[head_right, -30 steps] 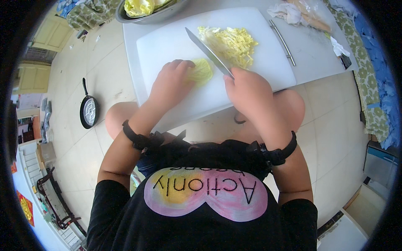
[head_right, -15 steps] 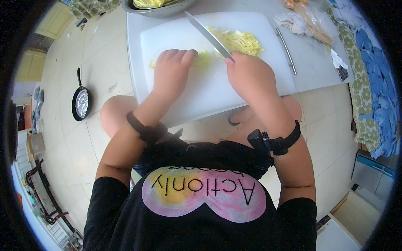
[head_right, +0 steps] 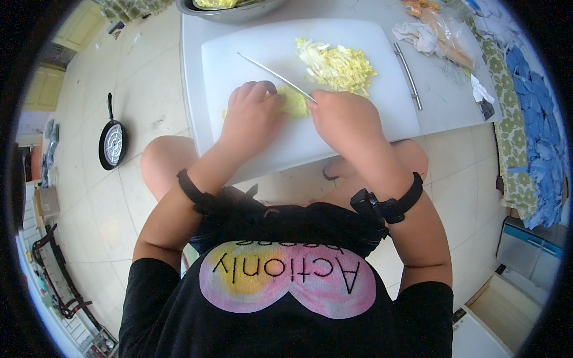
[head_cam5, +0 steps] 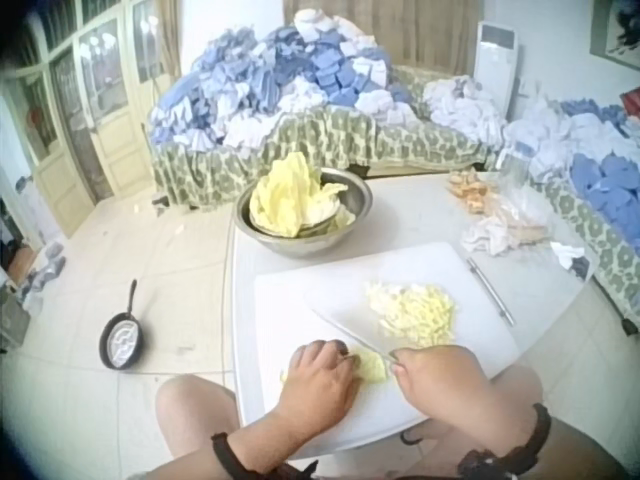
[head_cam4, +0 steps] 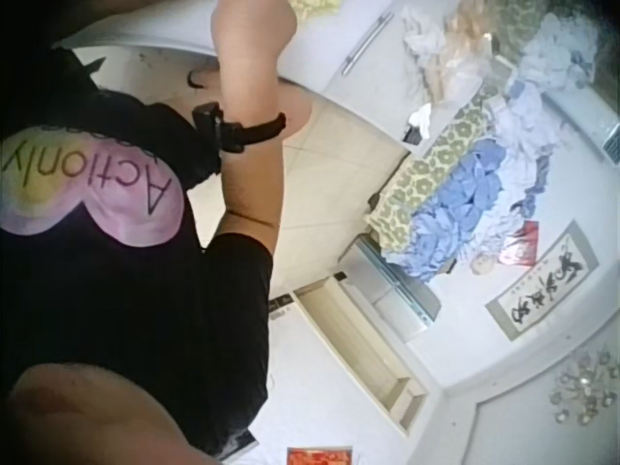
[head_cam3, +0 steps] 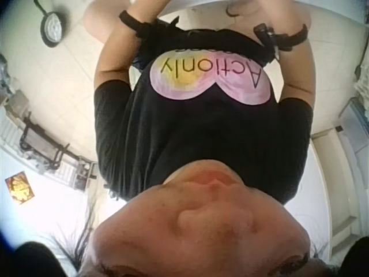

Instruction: Chop napa cabbage on a white cutting board using a cleaver while seated on a stool.

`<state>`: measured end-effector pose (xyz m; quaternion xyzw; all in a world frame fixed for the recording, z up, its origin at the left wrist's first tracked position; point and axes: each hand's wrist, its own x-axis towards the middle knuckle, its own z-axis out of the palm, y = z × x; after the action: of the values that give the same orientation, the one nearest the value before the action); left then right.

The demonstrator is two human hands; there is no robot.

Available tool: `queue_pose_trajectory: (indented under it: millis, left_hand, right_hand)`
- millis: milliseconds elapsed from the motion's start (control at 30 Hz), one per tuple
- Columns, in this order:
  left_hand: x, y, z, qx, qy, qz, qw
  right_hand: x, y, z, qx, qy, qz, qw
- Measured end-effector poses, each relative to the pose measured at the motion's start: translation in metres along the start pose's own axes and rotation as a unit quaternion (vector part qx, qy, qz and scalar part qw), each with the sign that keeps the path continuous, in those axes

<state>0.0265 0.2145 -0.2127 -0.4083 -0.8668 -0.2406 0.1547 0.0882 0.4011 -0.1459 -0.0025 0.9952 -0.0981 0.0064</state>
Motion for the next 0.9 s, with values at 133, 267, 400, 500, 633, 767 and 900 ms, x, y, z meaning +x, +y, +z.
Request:
queue_pose_trajectory:
  millis: [133,267,400,500,633,767,900]
  left_hand:
    - [-0.001,-0.004,0.005,-0.026,-0.045,-0.039,0.998]
    - [0.000,-0.009,0.009,-0.062,-0.018,-0.023,0.998]
    - [0.004,-0.007,0.006,-0.054,-0.045,-0.044,0.997]
    - [0.010,-0.006,0.014,-0.026,-0.009,-0.064,0.998]
    - [0.012,-0.004,0.011,-0.005,-0.033,-0.081,0.996]
    - [0.009,-0.005,0.016,-0.024,0.001,-0.085,0.996]
    - [0.009,-0.006,0.017,-0.032,-0.005,-0.082,0.996]
  right_hand:
    - [0.001,-0.001,-0.003,-0.034,-0.067,0.006,0.997]
    - [0.006,0.009,0.026,0.001,-0.008,-0.032,0.999]
    - [0.026,0.004,0.026,0.030,0.023,-0.044,0.998]
    - [0.031,0.007,0.007,0.007,0.014,0.059,0.998]
    - [0.017,0.001,-0.019,-0.023,-0.057,0.054,0.997]
    - [0.009,-0.001,-0.013,-0.026,-0.074,0.054,0.995]
    - [0.021,0.003,0.023,0.009,-0.008,0.036,0.999]
